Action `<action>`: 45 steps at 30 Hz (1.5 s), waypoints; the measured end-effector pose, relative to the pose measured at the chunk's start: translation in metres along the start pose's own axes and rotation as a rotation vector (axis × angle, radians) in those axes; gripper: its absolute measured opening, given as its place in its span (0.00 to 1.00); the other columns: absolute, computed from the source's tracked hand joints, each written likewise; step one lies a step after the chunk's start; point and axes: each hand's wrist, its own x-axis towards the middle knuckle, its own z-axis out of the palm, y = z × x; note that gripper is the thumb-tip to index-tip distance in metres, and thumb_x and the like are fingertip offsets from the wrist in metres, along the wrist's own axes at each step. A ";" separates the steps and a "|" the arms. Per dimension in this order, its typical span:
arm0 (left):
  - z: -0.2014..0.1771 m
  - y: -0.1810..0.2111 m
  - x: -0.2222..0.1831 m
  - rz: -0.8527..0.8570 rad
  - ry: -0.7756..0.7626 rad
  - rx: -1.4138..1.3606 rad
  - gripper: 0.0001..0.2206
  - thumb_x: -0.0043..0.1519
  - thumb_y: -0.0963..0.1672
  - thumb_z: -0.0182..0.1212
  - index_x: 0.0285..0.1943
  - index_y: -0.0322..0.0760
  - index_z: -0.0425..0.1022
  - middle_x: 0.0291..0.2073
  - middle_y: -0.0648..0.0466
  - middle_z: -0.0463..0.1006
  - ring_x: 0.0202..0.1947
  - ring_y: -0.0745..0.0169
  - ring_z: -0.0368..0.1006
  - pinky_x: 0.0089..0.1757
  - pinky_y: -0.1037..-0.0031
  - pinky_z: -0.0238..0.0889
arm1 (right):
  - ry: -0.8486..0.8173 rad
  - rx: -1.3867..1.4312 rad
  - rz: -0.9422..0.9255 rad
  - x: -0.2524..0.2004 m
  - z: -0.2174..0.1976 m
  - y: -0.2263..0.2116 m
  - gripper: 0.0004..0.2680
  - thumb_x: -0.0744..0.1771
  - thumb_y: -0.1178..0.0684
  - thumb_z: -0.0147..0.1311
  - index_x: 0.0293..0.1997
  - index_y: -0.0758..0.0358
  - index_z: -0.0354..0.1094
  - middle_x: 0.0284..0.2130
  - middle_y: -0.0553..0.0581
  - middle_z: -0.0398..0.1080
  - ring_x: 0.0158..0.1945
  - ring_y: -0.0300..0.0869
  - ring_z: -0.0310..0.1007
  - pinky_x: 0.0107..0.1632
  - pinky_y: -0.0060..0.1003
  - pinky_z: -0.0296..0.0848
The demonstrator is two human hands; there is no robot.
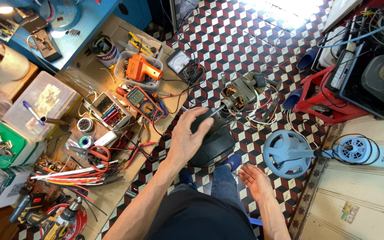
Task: The person assembles a pedestal fan by attaching the motor to the base, securing it with a screw, and mounting the fan blade onto the motor shaft. The person then retrieves a small part from a container and places it on the table.
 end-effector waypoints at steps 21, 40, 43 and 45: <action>0.032 0.006 0.021 -0.158 0.029 0.310 0.11 0.57 0.48 0.67 0.46 0.45 0.84 0.40 0.50 0.83 0.42 0.47 0.77 0.44 0.62 0.68 | 0.073 0.084 0.063 0.013 -0.025 0.012 0.15 0.67 0.53 0.56 0.57 0.71 0.65 0.46 0.68 0.74 0.46 0.54 0.76 0.50 0.46 0.76; 0.031 -0.012 0.018 -0.104 0.055 0.312 0.10 0.56 0.48 0.68 0.43 0.43 0.85 0.36 0.47 0.82 0.39 0.46 0.77 0.41 0.60 0.70 | 0.027 0.007 0.021 0.001 -0.015 0.007 0.13 0.66 0.54 0.58 0.53 0.69 0.65 0.44 0.65 0.75 0.47 0.51 0.77 0.50 0.42 0.76; 0.031 -0.013 0.020 -0.083 0.048 0.315 0.09 0.56 0.47 0.69 0.42 0.43 0.85 0.36 0.47 0.82 0.39 0.47 0.78 0.41 0.60 0.70 | 0.051 0.001 0.018 -0.010 -0.005 0.004 0.14 0.66 0.54 0.58 0.54 0.69 0.64 0.44 0.66 0.74 0.47 0.52 0.77 0.51 0.43 0.76; 0.031 -0.014 0.019 -0.064 0.046 0.329 0.09 0.56 0.48 0.69 0.42 0.43 0.85 0.36 0.47 0.82 0.39 0.47 0.78 0.42 0.60 0.71 | 0.055 0.002 0.011 -0.015 -0.002 0.003 0.14 0.66 0.54 0.58 0.54 0.70 0.64 0.45 0.66 0.74 0.48 0.52 0.77 0.51 0.43 0.76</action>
